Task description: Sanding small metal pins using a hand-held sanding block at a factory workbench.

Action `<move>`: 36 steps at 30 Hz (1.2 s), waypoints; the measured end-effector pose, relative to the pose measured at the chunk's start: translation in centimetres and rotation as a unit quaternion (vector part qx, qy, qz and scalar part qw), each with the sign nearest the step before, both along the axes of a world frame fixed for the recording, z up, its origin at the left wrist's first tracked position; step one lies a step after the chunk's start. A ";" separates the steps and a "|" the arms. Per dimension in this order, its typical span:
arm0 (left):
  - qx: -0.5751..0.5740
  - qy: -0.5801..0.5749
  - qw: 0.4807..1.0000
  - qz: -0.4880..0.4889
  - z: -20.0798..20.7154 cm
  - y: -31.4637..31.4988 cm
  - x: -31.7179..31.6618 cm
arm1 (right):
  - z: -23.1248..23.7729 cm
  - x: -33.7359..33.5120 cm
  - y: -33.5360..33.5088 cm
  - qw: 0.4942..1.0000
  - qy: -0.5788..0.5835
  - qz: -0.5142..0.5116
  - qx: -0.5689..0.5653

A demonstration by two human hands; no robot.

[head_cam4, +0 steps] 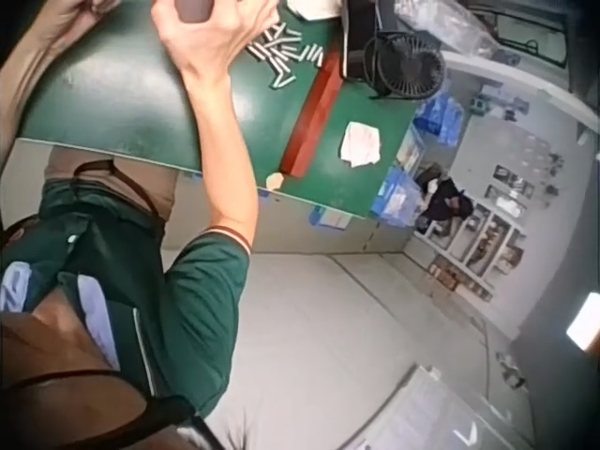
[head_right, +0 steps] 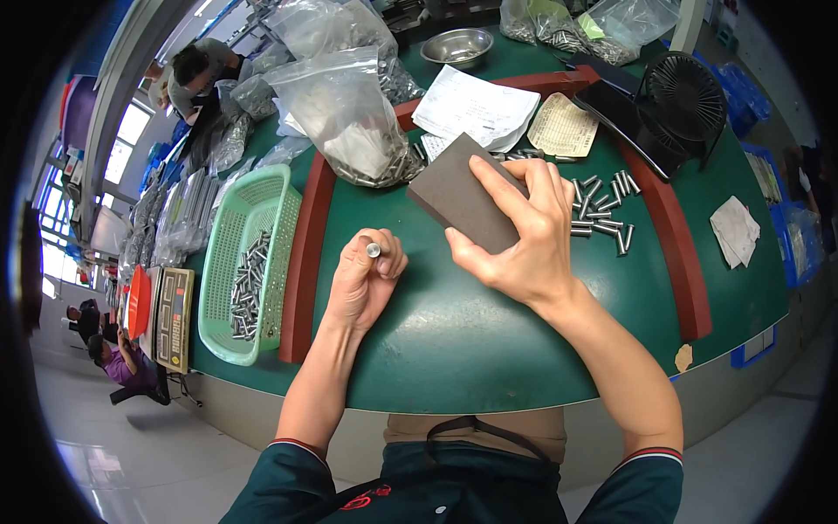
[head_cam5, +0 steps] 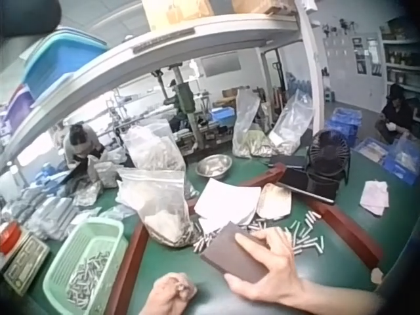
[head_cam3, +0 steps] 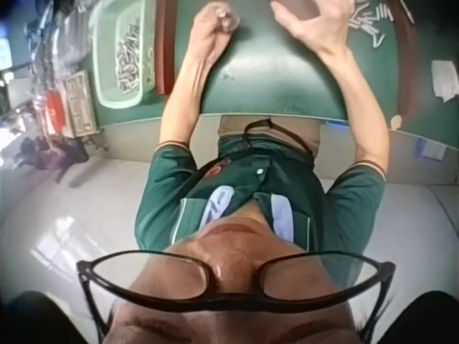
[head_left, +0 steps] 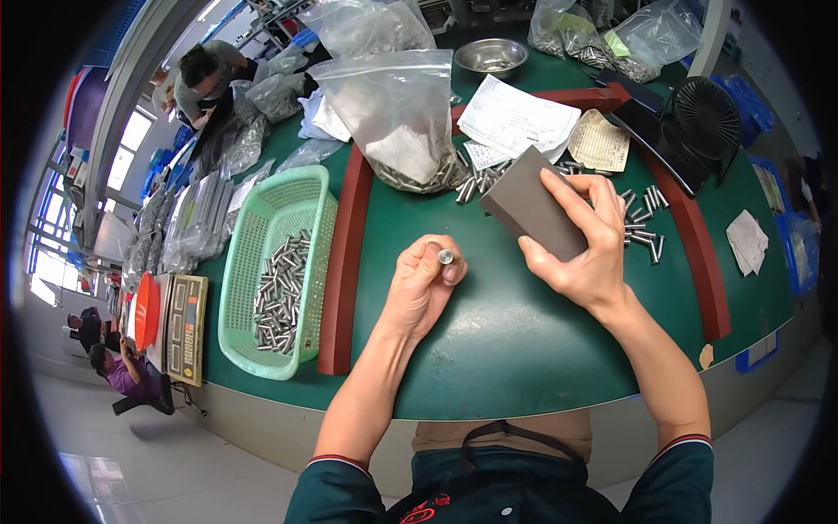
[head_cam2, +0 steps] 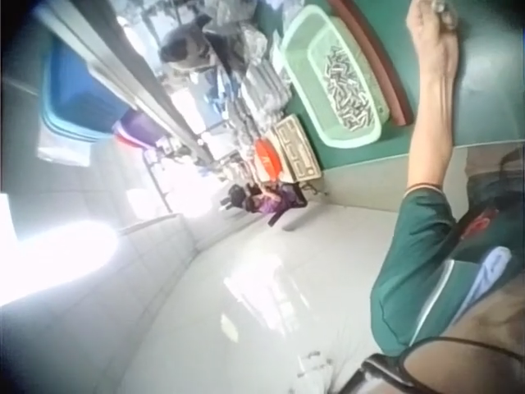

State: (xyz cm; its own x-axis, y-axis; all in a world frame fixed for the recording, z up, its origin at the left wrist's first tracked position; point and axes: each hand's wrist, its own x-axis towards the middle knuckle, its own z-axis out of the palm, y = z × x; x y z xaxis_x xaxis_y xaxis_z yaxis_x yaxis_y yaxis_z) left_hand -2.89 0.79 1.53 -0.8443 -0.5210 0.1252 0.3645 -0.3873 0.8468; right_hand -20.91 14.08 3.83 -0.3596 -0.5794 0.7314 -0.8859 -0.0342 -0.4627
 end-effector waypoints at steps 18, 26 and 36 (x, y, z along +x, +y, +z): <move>0.022 -0.026 0.999 0.018 -0.3 0.2 0.2 | 0.0 -1.1 0.0 0.999 -0.021 -0.024 -0.033; -0.053 -0.095 0.990 0.090 -0.4 0.7 0.2 | -0.1 -1.7 0.1 0.998 -0.025 -0.037 -0.033; -0.442 -0.163 0.847 0.245 4.2 1.9 1.7 | 0.8 -4.9 0.9 0.989 -0.016 -0.103 -0.102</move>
